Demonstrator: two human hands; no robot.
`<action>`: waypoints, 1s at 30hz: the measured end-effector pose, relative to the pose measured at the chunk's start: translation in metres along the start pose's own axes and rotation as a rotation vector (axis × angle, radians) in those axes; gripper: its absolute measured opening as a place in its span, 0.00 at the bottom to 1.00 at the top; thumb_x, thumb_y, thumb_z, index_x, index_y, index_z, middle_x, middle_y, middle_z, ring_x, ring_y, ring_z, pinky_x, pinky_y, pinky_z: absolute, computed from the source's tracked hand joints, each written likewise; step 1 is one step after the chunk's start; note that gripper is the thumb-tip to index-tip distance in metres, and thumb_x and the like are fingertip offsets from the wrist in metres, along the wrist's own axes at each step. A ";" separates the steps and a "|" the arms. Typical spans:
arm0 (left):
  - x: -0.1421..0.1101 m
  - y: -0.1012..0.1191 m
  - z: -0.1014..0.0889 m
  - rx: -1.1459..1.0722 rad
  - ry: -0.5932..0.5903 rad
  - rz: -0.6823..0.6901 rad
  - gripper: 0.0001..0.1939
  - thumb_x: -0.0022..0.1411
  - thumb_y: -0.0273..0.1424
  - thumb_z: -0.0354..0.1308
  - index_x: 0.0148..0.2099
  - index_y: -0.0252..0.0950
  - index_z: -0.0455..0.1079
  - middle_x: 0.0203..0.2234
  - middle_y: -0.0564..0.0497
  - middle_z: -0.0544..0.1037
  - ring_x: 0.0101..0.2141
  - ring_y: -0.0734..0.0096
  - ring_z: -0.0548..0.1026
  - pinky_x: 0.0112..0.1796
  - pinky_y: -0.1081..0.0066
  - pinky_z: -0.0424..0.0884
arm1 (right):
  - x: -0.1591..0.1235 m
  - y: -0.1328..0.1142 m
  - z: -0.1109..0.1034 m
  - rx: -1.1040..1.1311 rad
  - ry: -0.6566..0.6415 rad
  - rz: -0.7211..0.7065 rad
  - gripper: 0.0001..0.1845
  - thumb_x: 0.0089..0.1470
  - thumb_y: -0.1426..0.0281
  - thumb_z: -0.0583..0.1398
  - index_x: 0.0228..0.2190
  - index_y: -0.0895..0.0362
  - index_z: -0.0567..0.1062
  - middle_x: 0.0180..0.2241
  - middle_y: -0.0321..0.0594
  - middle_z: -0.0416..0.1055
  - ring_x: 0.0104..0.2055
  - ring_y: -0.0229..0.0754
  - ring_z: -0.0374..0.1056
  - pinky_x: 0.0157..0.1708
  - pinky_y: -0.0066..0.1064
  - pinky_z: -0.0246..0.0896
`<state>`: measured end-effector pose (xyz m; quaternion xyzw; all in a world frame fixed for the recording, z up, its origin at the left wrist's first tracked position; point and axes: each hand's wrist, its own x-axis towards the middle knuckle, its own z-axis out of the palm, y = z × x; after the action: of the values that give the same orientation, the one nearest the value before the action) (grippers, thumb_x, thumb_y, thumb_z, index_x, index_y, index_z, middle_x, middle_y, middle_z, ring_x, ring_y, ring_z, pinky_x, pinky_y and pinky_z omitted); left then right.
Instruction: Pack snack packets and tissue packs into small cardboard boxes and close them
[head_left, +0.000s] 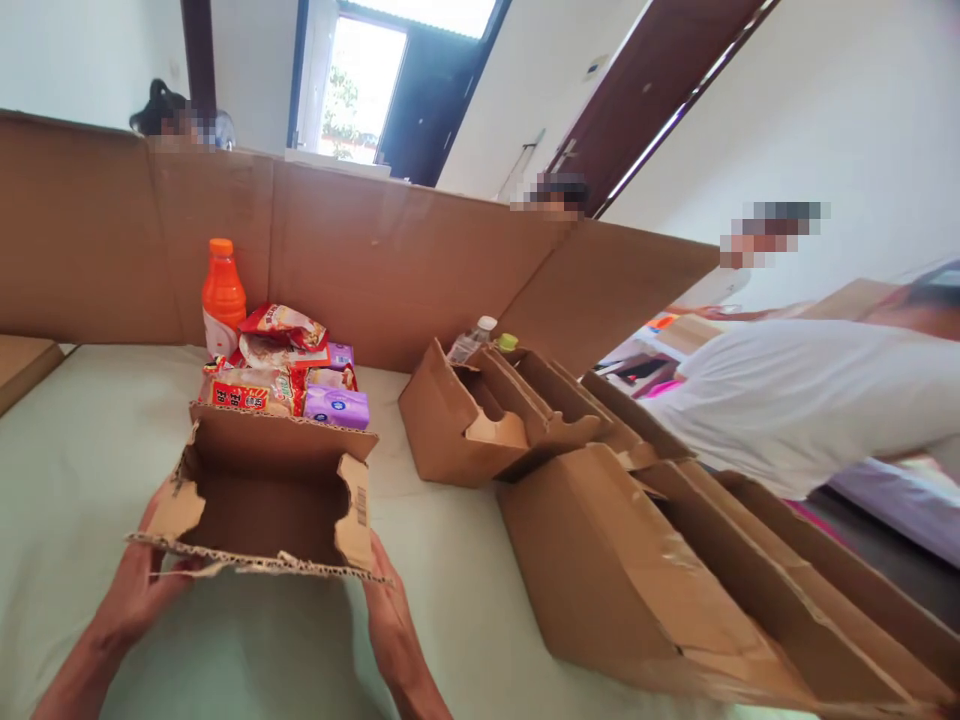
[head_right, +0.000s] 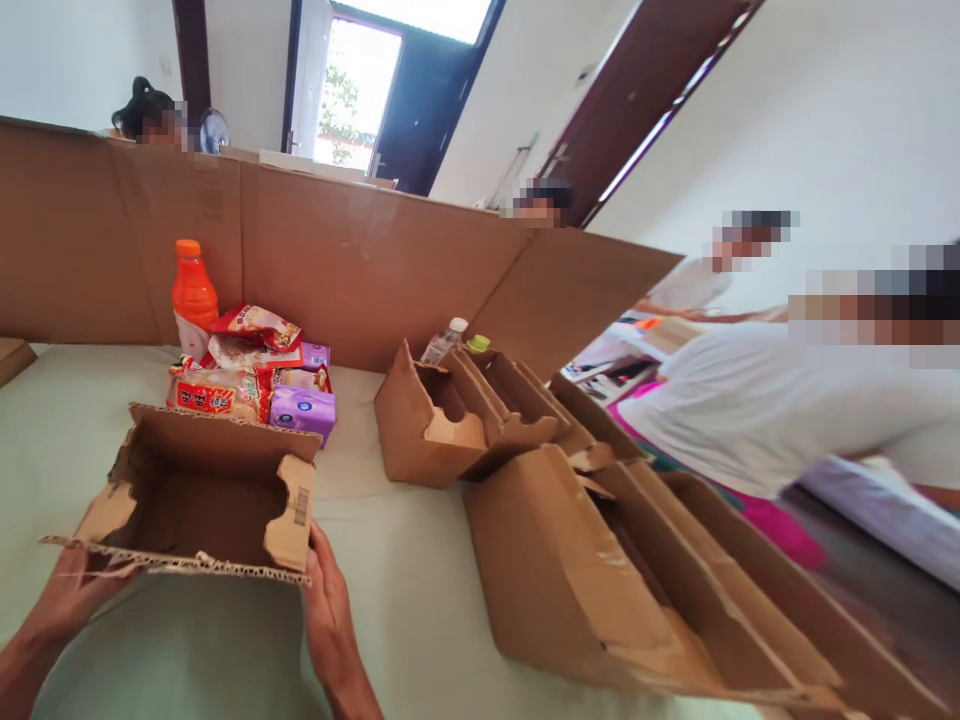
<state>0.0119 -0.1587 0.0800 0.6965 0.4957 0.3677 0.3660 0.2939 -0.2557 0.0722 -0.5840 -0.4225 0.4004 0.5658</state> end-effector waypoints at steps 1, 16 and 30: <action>0.005 -0.001 0.002 -0.043 0.000 -0.006 0.41 0.59 0.56 0.57 0.68 0.39 0.61 0.46 0.42 0.82 0.52 0.43 0.78 0.51 0.52 0.77 | 0.007 0.002 -0.002 -0.023 -0.017 -0.007 0.35 0.65 0.46 0.50 0.63 0.54 0.69 0.64 0.46 0.67 0.68 0.50 0.59 0.67 0.45 0.54; 0.026 0.000 -0.017 -0.189 -0.174 0.068 0.64 0.48 0.62 0.65 0.75 0.54 0.32 0.75 0.47 0.37 0.71 0.35 0.40 0.65 0.36 0.47 | 0.071 -0.130 -0.028 -0.605 -0.529 -0.710 0.37 0.62 0.40 0.48 0.50 0.53 0.78 0.46 0.46 0.80 0.62 0.55 0.64 0.65 0.54 0.48; 0.041 0.022 -0.018 -0.028 -0.210 0.096 0.63 0.48 0.48 0.71 0.75 0.46 0.37 0.73 0.43 0.49 0.67 0.35 0.56 0.60 0.49 0.67 | 0.053 -0.109 -0.083 -0.532 -0.247 -0.657 0.36 0.61 0.40 0.47 0.42 0.50 0.82 0.38 0.44 0.81 0.53 0.58 0.72 0.57 0.55 0.60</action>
<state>0.0155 -0.1218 0.1139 0.7491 0.4154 0.3165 0.4075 0.3850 -0.2318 0.1852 -0.4917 -0.7388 0.1432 0.4381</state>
